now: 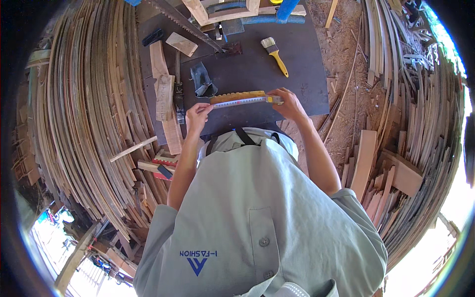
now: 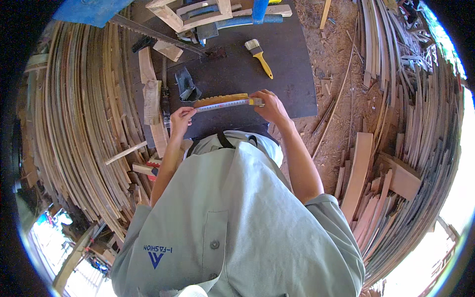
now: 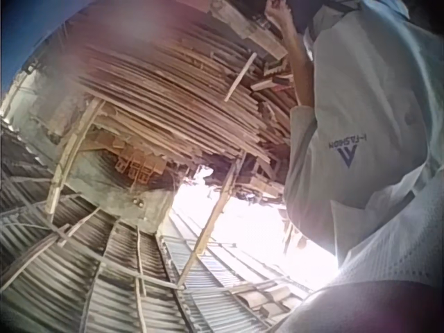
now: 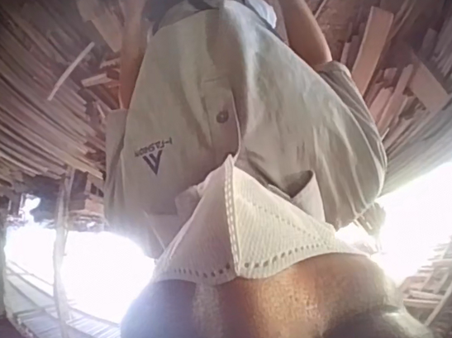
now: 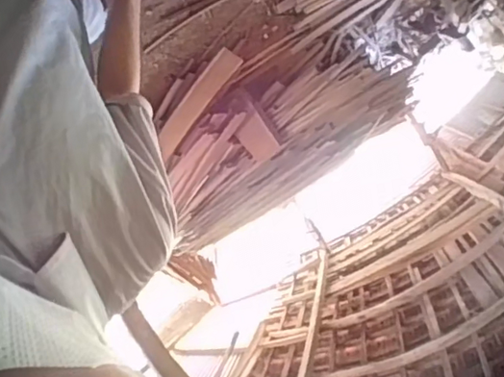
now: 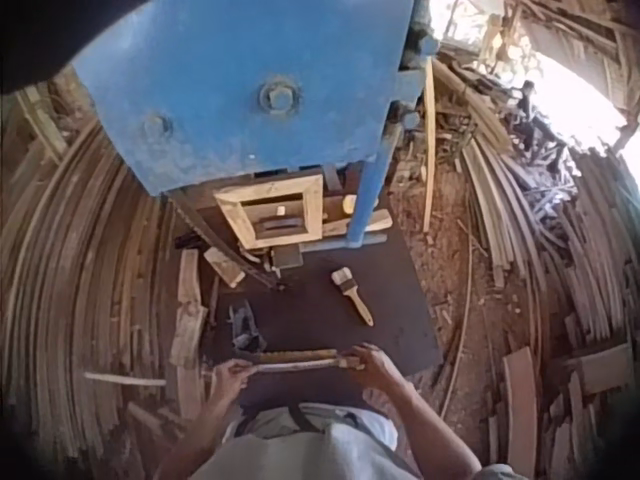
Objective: Measuring, marking, brushing dust off, and prepping a piece of wood at a workbench station.
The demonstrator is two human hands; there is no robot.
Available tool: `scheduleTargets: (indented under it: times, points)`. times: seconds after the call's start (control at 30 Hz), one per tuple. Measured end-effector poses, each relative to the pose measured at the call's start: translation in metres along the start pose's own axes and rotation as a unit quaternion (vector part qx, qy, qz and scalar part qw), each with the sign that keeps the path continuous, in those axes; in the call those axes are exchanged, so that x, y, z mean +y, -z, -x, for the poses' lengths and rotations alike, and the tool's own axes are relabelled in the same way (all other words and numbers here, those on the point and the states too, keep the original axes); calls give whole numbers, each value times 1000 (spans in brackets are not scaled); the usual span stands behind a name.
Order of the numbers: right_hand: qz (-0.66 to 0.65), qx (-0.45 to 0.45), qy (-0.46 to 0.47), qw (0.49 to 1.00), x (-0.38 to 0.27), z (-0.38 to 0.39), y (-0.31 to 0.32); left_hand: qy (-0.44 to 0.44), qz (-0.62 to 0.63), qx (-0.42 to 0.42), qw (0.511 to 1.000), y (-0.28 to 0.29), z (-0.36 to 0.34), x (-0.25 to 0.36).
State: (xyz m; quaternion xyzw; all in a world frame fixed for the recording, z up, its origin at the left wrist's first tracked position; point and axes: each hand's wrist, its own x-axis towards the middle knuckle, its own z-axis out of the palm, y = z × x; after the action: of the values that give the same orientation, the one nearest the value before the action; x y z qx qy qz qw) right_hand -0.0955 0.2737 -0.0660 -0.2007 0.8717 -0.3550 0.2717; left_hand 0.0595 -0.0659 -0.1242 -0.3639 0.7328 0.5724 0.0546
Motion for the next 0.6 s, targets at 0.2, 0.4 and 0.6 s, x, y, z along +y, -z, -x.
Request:
scheduleTargets:
  times: [0.2,0.4,0.6]
  points:
    - [-1,2,11,1000,-3,0,2,14,11,3,1000,-2,0,-5]
    - [-23,3,13,1000,6,-2,0,15,1,-3,1000,-1,-1,-3]
    - [-15,-8,7,1000,-1,-1,5,25,-5,-9,1000,0,-1,-3]
